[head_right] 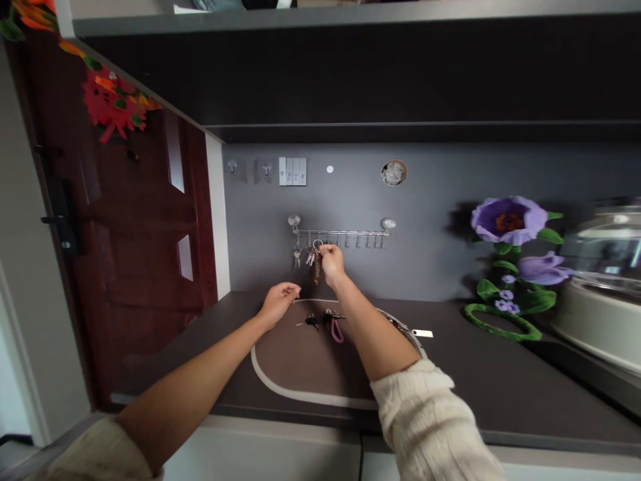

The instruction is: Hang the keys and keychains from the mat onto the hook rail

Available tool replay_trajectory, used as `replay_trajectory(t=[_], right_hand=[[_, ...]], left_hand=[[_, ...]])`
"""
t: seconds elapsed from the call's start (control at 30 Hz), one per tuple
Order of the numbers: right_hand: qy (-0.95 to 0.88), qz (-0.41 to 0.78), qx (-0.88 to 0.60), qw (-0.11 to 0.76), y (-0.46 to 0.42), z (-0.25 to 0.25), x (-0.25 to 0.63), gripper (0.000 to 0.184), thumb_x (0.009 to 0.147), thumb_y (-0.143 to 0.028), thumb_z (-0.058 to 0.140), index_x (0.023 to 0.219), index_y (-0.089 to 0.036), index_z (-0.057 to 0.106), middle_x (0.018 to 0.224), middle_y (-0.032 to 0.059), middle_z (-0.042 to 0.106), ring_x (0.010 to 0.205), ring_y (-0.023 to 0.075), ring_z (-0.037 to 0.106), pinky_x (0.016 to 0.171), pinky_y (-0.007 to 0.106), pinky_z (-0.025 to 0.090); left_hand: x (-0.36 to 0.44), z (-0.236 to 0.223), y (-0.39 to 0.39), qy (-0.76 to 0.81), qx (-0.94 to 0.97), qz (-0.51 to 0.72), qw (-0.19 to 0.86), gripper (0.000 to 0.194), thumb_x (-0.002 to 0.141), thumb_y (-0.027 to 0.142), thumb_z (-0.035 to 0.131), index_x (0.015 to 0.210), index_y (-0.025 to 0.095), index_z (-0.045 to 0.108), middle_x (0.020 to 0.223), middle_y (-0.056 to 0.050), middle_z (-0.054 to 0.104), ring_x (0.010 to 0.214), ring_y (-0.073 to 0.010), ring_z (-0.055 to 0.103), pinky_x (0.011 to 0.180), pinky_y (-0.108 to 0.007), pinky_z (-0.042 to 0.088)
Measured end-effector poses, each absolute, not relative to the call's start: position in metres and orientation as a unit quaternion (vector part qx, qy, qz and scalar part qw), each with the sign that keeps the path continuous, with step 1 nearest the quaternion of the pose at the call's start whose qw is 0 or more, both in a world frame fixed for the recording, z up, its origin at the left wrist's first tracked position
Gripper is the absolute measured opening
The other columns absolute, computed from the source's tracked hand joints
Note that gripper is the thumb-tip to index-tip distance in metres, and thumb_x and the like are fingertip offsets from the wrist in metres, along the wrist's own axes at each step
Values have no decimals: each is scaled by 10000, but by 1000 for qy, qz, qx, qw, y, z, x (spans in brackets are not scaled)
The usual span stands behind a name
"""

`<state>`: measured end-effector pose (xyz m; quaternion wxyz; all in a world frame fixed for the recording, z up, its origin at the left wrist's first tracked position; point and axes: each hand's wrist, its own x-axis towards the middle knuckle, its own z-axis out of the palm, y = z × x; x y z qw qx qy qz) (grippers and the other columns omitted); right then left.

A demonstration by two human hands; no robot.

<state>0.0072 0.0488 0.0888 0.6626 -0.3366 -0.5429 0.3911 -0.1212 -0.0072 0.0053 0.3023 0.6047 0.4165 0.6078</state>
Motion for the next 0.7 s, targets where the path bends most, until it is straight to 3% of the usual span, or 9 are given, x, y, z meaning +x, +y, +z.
replay_trajectory(t=[0.3, 0.7], right_hand=[[-533, 300, -439, 659, 68, 87, -2, 163, 688, -297, 474, 706, -149, 541, 530, 10, 552, 494, 109, 496, 476, 220, 393], [-523, 296, -452, 660, 80, 80, -2, 168, 678, -302, 485, 699, -147, 547, 469, -7, 520, 437, 100, 466, 440, 217, 375]], left_hand=[[-123, 4, -3, 419, 602, 616, 288, 187, 657, 308, 550, 715, 134, 589, 627, -25, 584, 572, -103, 500, 574, -230, 386], [-125, 1, 1, 420, 604, 617, 280, 194, 659, 320, 549, 712, 138, 590, 620, -24, 580, 570, -105, 499, 564, -230, 383]])
